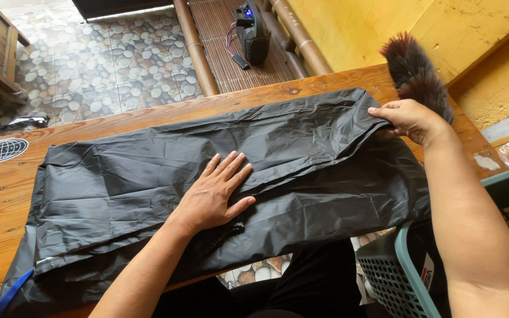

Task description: The person folds a large black fabric sheet on a wooden table. They smooth the material, fold it in half lengthwise, then fold it again to create a compact rectangular bundle.

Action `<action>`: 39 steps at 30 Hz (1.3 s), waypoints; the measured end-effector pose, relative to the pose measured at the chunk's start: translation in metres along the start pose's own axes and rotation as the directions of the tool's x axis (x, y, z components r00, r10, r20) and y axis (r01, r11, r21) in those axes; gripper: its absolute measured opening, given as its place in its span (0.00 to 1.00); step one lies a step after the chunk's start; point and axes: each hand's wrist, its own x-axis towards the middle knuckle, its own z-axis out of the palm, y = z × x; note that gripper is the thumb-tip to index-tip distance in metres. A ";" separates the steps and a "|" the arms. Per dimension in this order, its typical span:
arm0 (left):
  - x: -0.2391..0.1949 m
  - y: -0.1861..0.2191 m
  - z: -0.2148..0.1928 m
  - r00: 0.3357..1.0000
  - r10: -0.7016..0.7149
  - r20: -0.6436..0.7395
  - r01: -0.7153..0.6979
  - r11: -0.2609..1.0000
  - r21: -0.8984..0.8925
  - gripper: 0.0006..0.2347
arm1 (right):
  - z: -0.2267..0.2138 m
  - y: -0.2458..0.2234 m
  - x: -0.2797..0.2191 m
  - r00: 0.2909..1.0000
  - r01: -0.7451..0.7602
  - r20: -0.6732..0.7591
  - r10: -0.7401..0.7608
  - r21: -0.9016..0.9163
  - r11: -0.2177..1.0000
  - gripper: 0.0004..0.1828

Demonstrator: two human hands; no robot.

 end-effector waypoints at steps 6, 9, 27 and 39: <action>0.000 -0.001 0.000 1.000 0.006 -0.027 -0.006 1.000 -0.010 0.30 | -0.014 0.013 0.018 0.995 0.090 0.021 -0.102 0.312 0.946 0.07; 0.000 0.000 -0.004 0.998 0.007 -0.062 -0.011 0.999 -0.051 0.31 | -0.010 -0.004 0.001 0.988 0.141 0.001 -0.156 0.418 0.897 0.06; -0.002 0.001 -0.013 0.988 0.014 -0.156 -0.033 0.992 -0.119 0.26 | 0.012 -0.030 -0.054 0.998 0.038 0.012 -0.058 0.621 0.783 0.11; 0.001 0.004 -0.018 1.000 0.026 0.008 -0.026 0.999 0.027 0.29 | 0.015 0.036 -0.051 0.999 -0.030 -0.012 0.036 0.340 0.940 0.14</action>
